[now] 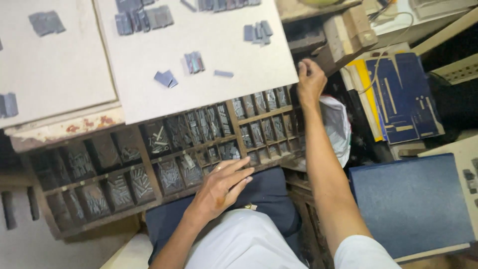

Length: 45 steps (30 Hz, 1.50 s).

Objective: The person sits at a workbench and sorts small, rectangular metal parts by hand. They pick up pieces from a wooden drawer with compartments, inspect them, and place them into specific sections of the drawer or onto the white surface above.

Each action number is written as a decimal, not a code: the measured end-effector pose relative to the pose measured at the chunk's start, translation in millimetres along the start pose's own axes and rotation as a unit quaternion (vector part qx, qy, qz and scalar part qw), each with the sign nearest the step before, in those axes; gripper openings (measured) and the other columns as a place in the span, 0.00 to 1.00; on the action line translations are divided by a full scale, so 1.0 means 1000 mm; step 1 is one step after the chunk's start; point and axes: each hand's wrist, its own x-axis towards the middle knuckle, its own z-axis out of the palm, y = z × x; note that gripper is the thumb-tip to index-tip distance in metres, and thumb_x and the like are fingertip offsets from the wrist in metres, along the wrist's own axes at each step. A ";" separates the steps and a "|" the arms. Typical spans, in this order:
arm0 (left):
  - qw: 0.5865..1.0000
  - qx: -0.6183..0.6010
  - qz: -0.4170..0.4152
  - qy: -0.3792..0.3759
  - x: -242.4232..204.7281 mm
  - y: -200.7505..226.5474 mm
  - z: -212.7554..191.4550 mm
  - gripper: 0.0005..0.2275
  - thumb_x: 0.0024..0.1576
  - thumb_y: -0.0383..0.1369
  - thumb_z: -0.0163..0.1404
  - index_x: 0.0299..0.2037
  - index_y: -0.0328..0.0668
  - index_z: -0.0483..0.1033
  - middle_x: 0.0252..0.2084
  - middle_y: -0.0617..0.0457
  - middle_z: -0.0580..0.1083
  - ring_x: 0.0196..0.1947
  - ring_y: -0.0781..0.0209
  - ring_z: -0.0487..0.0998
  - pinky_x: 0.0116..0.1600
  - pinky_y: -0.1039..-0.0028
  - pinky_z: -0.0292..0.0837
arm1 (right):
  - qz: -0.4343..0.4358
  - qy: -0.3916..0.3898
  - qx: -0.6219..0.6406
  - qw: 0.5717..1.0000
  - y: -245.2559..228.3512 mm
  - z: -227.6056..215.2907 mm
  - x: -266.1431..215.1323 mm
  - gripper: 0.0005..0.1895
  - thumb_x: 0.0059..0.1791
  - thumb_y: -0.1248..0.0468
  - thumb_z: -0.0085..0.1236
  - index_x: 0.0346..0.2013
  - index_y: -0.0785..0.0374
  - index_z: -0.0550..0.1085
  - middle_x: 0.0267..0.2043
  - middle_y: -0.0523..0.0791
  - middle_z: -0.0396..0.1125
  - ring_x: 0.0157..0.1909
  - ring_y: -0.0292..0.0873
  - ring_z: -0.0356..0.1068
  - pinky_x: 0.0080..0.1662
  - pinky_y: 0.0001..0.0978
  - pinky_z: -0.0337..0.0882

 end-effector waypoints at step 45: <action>0.979 -0.077 -0.063 0.176 0.019 0.025 -0.005 0.10 0.58 0.26 0.57 0.48 0.40 0.84 0.36 0.42 0.84 0.36 0.41 0.85 0.40 0.59 0.79 | -0.102 -0.177 -0.260 0.944 0.016 -0.049 -0.077 0.17 0.62 0.48 0.46 0.58 0.46 0.79 0.66 0.61 0.56 0.62 0.67 0.60 0.48 0.68 0.69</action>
